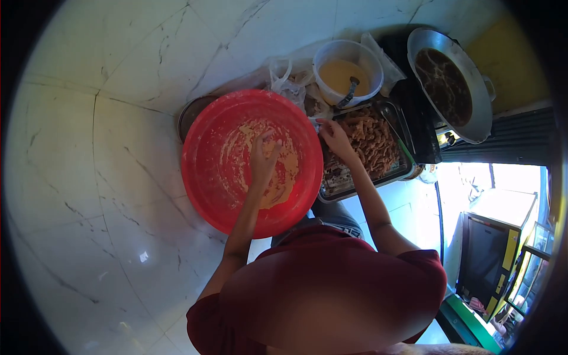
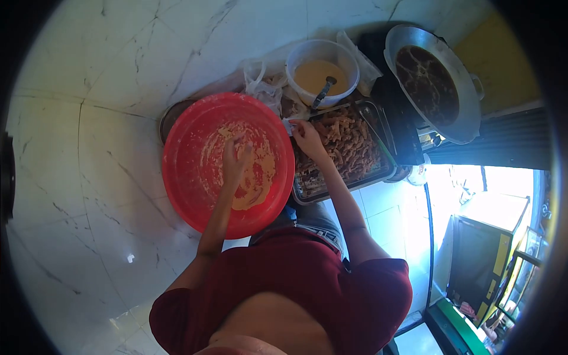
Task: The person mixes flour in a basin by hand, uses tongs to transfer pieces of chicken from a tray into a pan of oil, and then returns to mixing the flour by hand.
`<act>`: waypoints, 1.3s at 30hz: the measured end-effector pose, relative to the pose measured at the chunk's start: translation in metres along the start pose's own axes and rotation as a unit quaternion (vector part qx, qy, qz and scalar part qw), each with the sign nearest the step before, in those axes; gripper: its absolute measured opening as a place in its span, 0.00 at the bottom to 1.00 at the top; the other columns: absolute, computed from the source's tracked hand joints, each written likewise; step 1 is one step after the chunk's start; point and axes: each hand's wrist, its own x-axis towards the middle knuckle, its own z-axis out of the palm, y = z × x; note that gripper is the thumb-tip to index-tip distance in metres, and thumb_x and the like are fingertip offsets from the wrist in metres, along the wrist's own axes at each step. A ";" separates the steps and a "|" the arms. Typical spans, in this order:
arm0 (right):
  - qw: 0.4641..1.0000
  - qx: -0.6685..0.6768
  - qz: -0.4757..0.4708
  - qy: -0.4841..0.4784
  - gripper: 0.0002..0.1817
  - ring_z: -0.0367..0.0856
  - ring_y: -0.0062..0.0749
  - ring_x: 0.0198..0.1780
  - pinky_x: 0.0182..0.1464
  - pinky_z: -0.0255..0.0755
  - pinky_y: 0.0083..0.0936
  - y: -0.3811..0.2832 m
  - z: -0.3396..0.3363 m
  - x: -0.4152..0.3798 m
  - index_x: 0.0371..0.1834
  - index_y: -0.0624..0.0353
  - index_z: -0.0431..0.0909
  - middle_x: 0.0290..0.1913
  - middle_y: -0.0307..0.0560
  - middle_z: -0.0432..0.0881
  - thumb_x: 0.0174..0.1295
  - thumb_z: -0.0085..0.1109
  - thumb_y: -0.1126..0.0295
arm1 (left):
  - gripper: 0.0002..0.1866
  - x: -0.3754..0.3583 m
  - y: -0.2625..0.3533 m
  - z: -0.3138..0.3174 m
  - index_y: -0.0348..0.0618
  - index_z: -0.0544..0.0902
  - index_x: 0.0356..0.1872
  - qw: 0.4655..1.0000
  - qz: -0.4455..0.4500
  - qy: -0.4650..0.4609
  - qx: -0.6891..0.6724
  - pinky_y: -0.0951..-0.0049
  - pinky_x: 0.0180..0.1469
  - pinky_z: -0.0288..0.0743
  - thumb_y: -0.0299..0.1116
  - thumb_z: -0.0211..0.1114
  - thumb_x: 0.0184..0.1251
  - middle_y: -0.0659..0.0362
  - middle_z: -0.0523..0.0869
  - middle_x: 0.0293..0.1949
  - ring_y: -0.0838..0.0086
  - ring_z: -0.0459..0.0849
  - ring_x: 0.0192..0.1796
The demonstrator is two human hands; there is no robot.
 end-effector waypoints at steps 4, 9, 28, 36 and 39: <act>0.999 -0.029 -0.018 0.009 0.15 0.79 0.39 0.38 0.43 0.71 0.29 0.029 0.018 0.045 0.50 0.62 0.73 0.36 0.54 0.79 0.60 0.48 0.72 | 0.18 0.080 0.016 0.041 0.42 0.74 0.49 0.993 0.116 0.021 0.005 0.63 0.59 0.62 0.34 0.62 0.59 0.56 0.78 0.43 0.64 0.74 0.52; 0.975 -0.197 0.094 -0.049 0.15 0.80 0.50 0.42 0.45 0.72 0.37 0.051 0.047 0.105 0.43 0.67 0.75 0.39 0.62 0.79 0.55 0.51 0.70 | 0.15 0.137 -0.002 0.060 0.46 0.76 0.47 0.970 0.201 0.005 0.134 0.52 0.62 0.53 0.33 0.61 0.57 0.58 0.78 0.43 0.63 0.73 0.51; 0.985 -0.097 0.140 -0.012 0.24 0.80 0.40 0.34 0.40 0.72 0.29 0.104 0.072 0.125 0.46 0.67 0.71 0.34 0.55 0.81 0.48 0.64 0.65 | 0.13 0.146 -0.039 0.067 0.54 0.80 0.41 0.972 0.151 0.005 0.179 0.51 0.65 0.44 0.30 0.54 0.55 0.62 0.75 0.37 0.67 0.71 0.48; 0.980 0.153 0.124 -0.005 0.18 0.72 0.15 0.30 0.33 0.67 0.16 0.049 0.034 0.072 0.52 0.64 0.73 0.32 0.36 0.80 0.59 0.56 0.70 | 0.13 0.144 -0.043 0.063 0.53 0.80 0.42 0.974 0.167 -0.012 0.152 0.52 0.64 0.43 0.31 0.56 0.55 0.62 0.75 0.39 0.68 0.71 0.48; 0.987 0.120 0.096 0.054 0.19 0.70 0.14 0.27 0.32 0.65 0.15 0.024 0.026 0.051 0.53 0.61 0.73 0.29 0.35 0.79 0.60 0.56 0.66 | 0.12 0.144 -0.040 0.055 0.50 0.79 0.44 0.987 0.141 -0.043 0.064 0.58 0.64 0.47 0.32 0.57 0.59 0.62 0.76 0.43 0.69 0.71 0.50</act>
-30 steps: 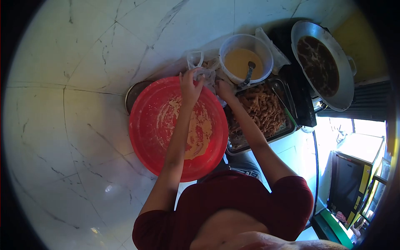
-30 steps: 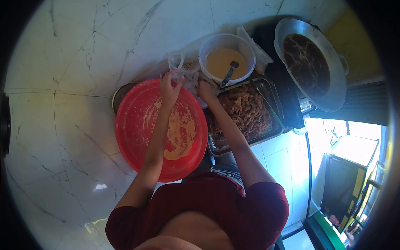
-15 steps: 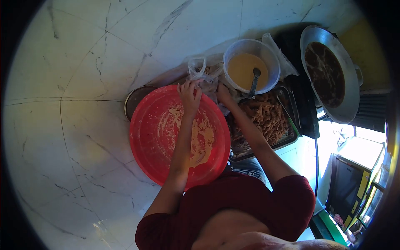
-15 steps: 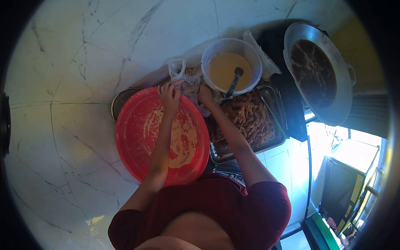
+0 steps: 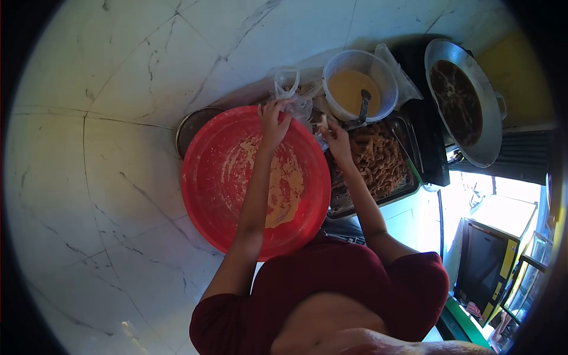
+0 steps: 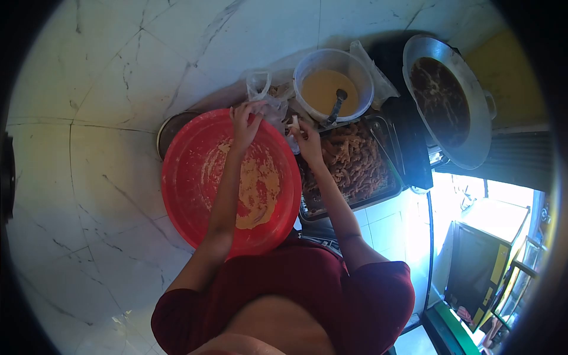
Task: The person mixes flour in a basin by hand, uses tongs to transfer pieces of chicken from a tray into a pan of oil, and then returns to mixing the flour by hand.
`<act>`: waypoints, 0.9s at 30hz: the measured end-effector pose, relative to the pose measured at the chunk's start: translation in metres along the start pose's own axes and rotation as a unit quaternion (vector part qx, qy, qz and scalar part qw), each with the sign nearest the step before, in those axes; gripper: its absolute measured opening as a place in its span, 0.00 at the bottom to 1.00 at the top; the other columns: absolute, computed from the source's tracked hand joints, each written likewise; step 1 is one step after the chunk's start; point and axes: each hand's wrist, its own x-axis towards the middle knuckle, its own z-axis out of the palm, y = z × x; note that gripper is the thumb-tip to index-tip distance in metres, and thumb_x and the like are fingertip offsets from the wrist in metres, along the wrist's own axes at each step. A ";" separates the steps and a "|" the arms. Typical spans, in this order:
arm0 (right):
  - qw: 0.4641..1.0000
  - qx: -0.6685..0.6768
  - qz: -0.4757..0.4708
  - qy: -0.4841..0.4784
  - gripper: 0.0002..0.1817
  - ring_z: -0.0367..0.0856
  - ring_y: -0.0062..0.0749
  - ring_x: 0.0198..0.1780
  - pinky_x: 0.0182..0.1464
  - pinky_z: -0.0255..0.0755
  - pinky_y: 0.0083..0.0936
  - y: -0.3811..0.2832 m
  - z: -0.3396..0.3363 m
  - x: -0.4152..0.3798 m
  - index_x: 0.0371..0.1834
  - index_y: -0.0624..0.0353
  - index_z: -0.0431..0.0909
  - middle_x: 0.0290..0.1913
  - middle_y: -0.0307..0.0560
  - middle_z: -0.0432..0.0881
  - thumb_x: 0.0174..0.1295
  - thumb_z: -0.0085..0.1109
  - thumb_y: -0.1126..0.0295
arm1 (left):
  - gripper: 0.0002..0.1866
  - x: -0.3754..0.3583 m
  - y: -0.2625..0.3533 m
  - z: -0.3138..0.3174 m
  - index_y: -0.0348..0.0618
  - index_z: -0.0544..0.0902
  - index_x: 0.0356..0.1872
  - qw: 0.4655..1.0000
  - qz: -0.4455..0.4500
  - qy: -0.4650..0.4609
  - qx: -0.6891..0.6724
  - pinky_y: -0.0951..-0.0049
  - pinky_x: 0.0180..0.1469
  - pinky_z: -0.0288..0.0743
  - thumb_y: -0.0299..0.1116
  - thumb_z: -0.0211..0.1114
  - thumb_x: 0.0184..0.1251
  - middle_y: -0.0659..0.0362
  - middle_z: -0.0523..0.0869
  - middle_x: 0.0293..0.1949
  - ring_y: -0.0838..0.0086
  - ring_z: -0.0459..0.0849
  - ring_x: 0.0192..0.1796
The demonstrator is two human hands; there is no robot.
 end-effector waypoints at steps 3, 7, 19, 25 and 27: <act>0.995 -0.060 -0.045 0.071 0.19 0.68 0.18 0.29 0.35 0.65 0.18 -0.041 0.003 -0.024 0.54 0.58 0.74 0.29 0.36 0.80 0.60 0.56 0.66 | 0.12 -0.012 -0.001 -0.019 0.45 0.77 0.47 0.969 -0.064 0.019 -0.239 0.66 0.63 0.55 0.34 0.57 0.63 0.60 0.76 0.49 0.71 0.71 0.53; 0.974 -0.172 -0.132 0.061 0.17 0.71 0.23 0.31 0.38 0.66 0.18 -0.098 0.020 -0.061 0.51 0.59 0.76 0.33 0.43 0.79 0.57 0.59 0.70 | 0.16 -0.079 0.022 -0.078 0.39 0.74 0.50 0.931 -0.133 0.074 -0.333 0.73 0.60 0.62 0.36 0.56 0.66 0.58 0.75 0.52 0.73 0.70 0.56; 0.910 -0.322 -0.049 -0.257 0.15 0.79 0.41 0.42 0.39 0.71 0.34 -0.013 0.146 -0.044 0.43 0.60 0.78 0.40 0.53 0.80 0.50 0.61 0.70 | 0.13 -0.281 0.015 -0.210 0.38 0.77 0.46 0.948 -0.232 0.199 -0.091 0.74 0.55 0.66 0.35 0.54 0.67 0.56 0.79 0.44 0.71 0.76 0.49; 0.938 -0.310 -0.041 -0.148 0.07 0.80 0.44 0.37 0.35 0.71 0.32 0.012 0.179 -0.028 0.32 0.67 0.79 0.36 0.62 0.78 0.53 0.58 0.74 | 0.11 -0.285 0.014 -0.207 0.39 0.79 0.40 0.964 -0.175 0.201 -0.006 0.71 0.47 0.70 0.34 0.54 0.66 0.54 0.79 0.40 0.66 0.79 0.44; 0.869 -0.442 -0.199 -0.097 0.08 0.80 0.41 0.34 0.35 0.70 0.30 0.050 0.182 -0.030 0.28 0.70 0.79 0.31 0.58 0.79 0.54 0.58 0.73 | 0.11 -0.290 0.009 -0.209 0.39 0.79 0.39 0.962 -0.168 0.218 0.002 0.71 0.45 0.71 0.35 0.54 0.66 0.53 0.79 0.39 0.66 0.79 0.41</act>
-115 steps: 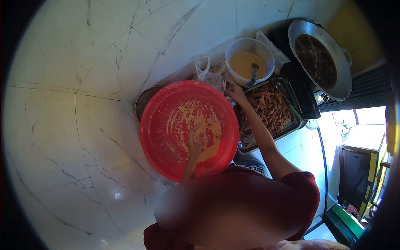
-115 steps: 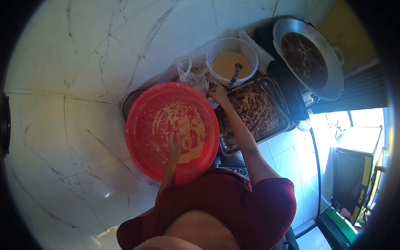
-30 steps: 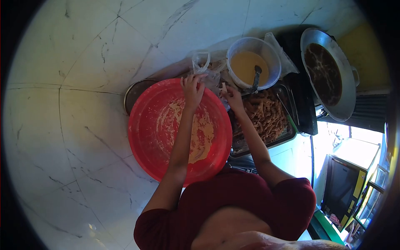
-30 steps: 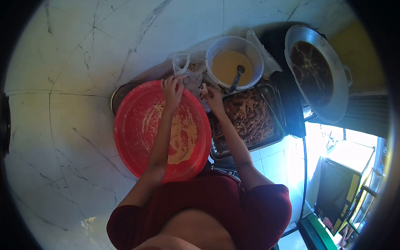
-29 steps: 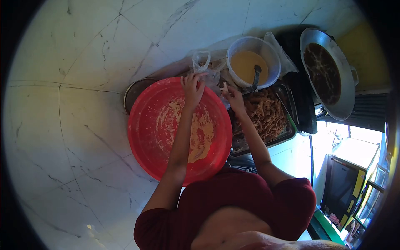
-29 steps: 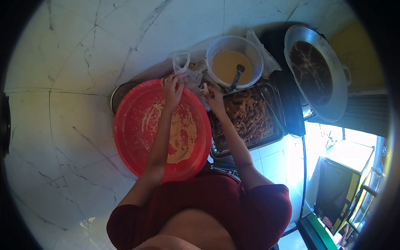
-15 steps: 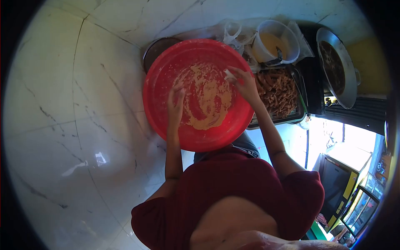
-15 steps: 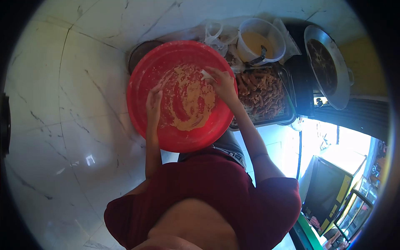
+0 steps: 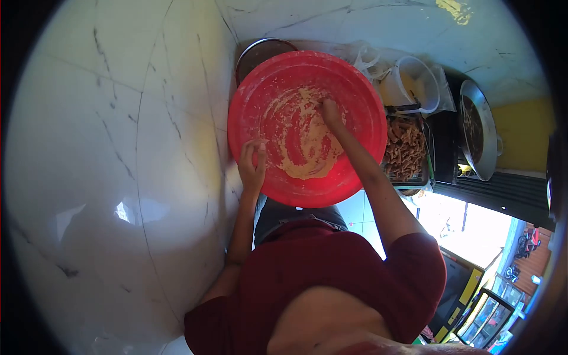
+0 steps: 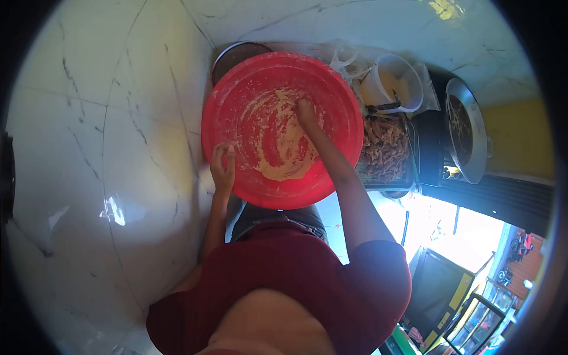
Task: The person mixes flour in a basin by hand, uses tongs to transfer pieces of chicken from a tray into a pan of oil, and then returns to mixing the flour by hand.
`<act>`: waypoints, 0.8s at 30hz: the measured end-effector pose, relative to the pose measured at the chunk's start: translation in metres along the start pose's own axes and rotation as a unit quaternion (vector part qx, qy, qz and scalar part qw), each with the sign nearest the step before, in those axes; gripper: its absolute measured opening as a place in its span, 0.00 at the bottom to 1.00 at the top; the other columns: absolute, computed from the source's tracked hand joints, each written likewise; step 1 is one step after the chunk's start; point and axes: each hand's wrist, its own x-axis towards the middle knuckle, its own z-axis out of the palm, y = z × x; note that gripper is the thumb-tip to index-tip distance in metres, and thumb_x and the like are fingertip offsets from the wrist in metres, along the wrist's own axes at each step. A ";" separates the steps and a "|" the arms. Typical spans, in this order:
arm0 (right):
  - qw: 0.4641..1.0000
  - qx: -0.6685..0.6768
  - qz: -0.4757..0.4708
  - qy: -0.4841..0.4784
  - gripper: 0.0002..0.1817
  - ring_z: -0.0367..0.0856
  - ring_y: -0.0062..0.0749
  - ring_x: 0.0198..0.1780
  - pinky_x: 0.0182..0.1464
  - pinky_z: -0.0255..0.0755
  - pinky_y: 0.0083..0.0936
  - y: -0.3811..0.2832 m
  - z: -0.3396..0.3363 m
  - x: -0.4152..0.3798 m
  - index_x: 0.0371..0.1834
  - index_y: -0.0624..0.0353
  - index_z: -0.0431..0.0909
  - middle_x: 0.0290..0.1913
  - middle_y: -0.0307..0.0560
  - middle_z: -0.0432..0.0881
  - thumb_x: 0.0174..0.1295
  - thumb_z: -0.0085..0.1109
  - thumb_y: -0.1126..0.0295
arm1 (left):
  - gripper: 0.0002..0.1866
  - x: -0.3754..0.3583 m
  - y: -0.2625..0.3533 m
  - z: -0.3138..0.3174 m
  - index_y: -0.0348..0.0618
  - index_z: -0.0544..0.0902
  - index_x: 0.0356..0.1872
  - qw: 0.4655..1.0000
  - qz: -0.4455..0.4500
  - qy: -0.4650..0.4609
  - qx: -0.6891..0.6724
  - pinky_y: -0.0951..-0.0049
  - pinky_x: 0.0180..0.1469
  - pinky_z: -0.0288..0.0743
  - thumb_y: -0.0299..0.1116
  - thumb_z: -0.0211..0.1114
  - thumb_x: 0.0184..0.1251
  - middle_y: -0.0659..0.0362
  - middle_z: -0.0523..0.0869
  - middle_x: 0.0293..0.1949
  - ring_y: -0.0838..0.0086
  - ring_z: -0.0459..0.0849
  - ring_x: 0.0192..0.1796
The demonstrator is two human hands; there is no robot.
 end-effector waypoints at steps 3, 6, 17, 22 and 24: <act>0.995 -0.027 -0.078 -0.063 0.05 0.78 0.45 0.34 0.35 0.70 0.33 0.000 0.028 -0.020 0.24 0.68 0.77 0.28 0.57 0.77 0.50 0.59 0.76 | 0.11 -0.005 0.001 0.001 0.38 0.79 0.38 1.000 -0.016 0.005 -0.011 0.73 0.44 0.72 0.35 0.54 0.66 0.54 0.79 0.39 0.68 0.79 0.38; 0.964 0.128 -0.079 -0.218 0.05 0.76 0.46 0.32 0.35 0.69 0.34 -0.032 0.029 -0.065 0.21 0.66 0.76 0.27 0.57 0.76 0.47 0.60 0.75 | 0.12 -0.001 0.006 -0.002 0.37 0.80 0.37 0.999 -0.023 0.002 -0.023 0.73 0.42 0.72 0.35 0.54 0.66 0.54 0.79 0.38 0.69 0.79 0.36; 0.892 0.418 0.019 -0.171 0.18 0.78 0.43 0.30 0.36 0.70 0.33 0.010 0.059 0.015 0.16 0.68 0.71 0.26 0.59 0.76 0.59 0.55 0.66 | 0.12 -0.003 0.001 0.000 0.37 0.81 0.33 0.997 -0.069 0.000 -0.035 0.74 0.40 0.71 0.36 0.54 0.66 0.55 0.80 0.31 0.68 0.80 0.35; 0.956 0.060 -0.224 -0.180 0.14 0.77 0.44 0.32 0.35 0.69 0.35 -0.062 0.060 -0.016 0.18 0.68 0.71 0.26 0.60 0.75 0.58 0.53 0.70 | 0.15 -0.004 0.004 0.004 0.35 0.80 0.32 0.996 -0.079 -0.003 -0.041 0.75 0.40 0.71 0.37 0.52 0.68 0.55 0.82 0.29 0.72 0.80 0.33; 0.921 0.212 -0.157 -0.286 0.11 0.75 0.47 0.29 0.35 0.69 0.36 -0.066 0.071 -0.046 0.21 0.67 0.73 0.25 0.58 0.73 0.56 0.54 0.70 | 0.15 -0.005 0.005 0.003 0.34 0.80 0.32 0.996 -0.085 -0.002 -0.039 0.76 0.40 0.70 0.37 0.52 0.68 0.55 0.82 0.28 0.74 0.79 0.33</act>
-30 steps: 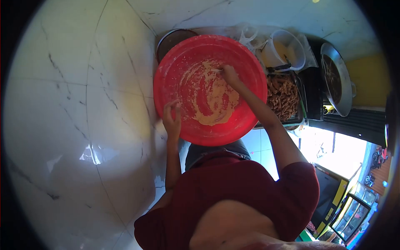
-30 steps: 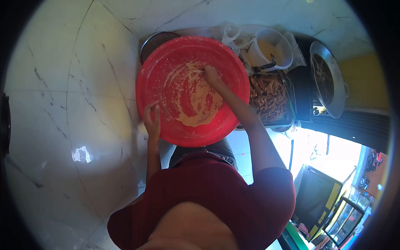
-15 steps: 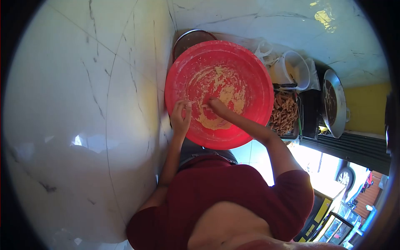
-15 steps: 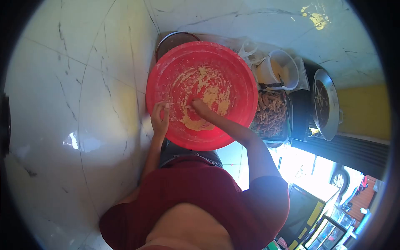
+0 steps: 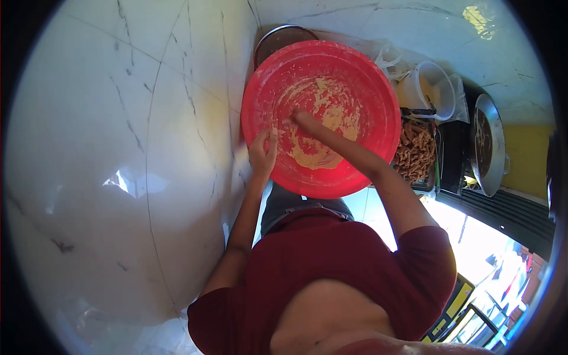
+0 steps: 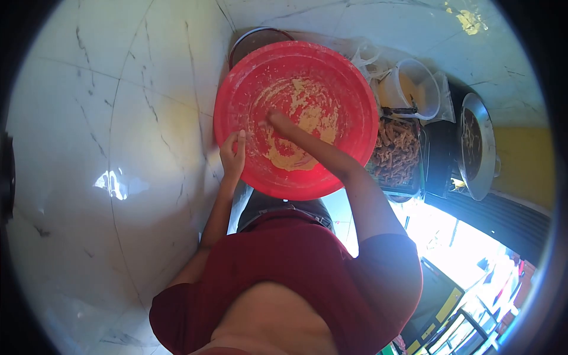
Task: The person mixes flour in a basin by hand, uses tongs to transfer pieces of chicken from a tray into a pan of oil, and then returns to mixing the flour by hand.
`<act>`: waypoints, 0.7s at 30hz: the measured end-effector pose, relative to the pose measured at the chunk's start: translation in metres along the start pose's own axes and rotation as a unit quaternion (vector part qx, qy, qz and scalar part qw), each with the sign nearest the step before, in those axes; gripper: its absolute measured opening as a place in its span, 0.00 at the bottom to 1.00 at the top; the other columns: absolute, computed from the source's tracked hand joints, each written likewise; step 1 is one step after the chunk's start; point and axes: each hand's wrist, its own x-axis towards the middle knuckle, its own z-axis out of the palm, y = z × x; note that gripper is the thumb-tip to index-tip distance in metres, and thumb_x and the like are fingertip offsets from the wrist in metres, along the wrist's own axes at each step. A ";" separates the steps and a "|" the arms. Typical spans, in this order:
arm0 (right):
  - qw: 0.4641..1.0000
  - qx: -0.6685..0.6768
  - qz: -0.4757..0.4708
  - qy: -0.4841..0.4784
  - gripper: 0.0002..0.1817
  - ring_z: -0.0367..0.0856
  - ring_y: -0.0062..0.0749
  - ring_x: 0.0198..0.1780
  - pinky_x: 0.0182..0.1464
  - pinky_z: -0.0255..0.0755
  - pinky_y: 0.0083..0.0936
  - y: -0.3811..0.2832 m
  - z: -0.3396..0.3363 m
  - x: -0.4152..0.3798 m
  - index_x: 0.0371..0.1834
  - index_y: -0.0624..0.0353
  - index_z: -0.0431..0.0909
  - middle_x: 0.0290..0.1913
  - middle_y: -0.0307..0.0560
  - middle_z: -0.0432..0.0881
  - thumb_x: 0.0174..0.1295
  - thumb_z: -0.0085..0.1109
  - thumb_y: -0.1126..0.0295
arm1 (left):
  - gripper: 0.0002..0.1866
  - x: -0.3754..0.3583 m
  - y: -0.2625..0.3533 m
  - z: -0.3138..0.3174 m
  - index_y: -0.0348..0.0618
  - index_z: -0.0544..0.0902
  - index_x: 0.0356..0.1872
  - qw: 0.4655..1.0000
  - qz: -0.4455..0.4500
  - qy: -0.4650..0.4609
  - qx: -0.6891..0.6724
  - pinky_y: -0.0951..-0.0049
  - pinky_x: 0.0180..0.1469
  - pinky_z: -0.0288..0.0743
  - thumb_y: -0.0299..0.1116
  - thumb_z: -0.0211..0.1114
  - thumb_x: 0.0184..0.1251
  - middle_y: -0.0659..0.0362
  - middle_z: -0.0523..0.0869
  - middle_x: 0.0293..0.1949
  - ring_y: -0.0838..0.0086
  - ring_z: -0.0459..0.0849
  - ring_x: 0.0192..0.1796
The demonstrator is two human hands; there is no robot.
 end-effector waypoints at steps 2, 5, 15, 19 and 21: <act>0.994 0.027 -0.054 -0.086 0.09 0.76 0.48 0.31 0.34 0.69 0.36 -0.002 0.012 -0.025 0.23 0.65 0.75 0.27 0.57 0.74 0.54 0.54 0.70 | 0.16 -0.001 -0.001 0.000 0.34 0.80 0.32 1.000 -0.002 0.003 0.006 0.76 0.40 0.70 0.37 0.51 0.69 0.55 0.83 0.28 0.74 0.79 0.33; 0.975 -0.081 -0.124 -0.166 0.07 0.77 0.44 0.31 0.34 0.70 0.33 0.004 0.013 -0.074 0.26 0.66 0.76 0.29 0.55 0.78 0.51 0.51 0.72 | 0.16 -0.002 -0.011 0.003 0.36 0.81 0.32 1.000 -0.002 0.014 0.010 0.74 0.38 0.72 0.39 0.52 0.68 0.53 0.83 0.29 0.69 0.82 0.33; 0.972 0.144 0.145 0.114 0.10 0.78 0.31 0.21 0.25 0.68 0.27 0.037 -0.112 -0.053 0.25 0.64 0.81 0.22 0.47 0.80 0.56 0.53 0.70 | 0.17 -0.005 -0.002 0.002 0.34 0.81 0.33 0.999 -0.014 0.001 0.031 0.75 0.41 0.71 0.39 0.51 0.69 0.54 0.84 0.29 0.73 0.80 0.33; 0.941 -0.191 0.203 0.191 0.12 0.78 0.35 0.24 0.27 0.68 0.29 0.047 -0.137 -0.050 0.24 0.67 0.79 0.22 0.51 0.79 0.55 0.59 0.67 | 0.18 -0.004 -0.005 0.004 0.34 0.81 0.33 0.999 -0.012 -0.007 0.045 0.75 0.40 0.71 0.40 0.50 0.69 0.55 0.84 0.28 0.73 0.80 0.33; 0.967 -0.072 0.131 0.207 0.15 0.78 0.39 0.25 0.28 0.68 0.31 0.089 -0.111 -0.044 0.22 0.68 0.77 0.22 0.54 0.77 0.55 0.60 0.64 | 0.18 -0.002 0.000 0.002 0.34 0.81 0.34 0.999 -0.008 -0.009 0.046 0.76 0.40 0.71 0.41 0.50 0.69 0.55 0.84 0.28 0.73 0.80 0.33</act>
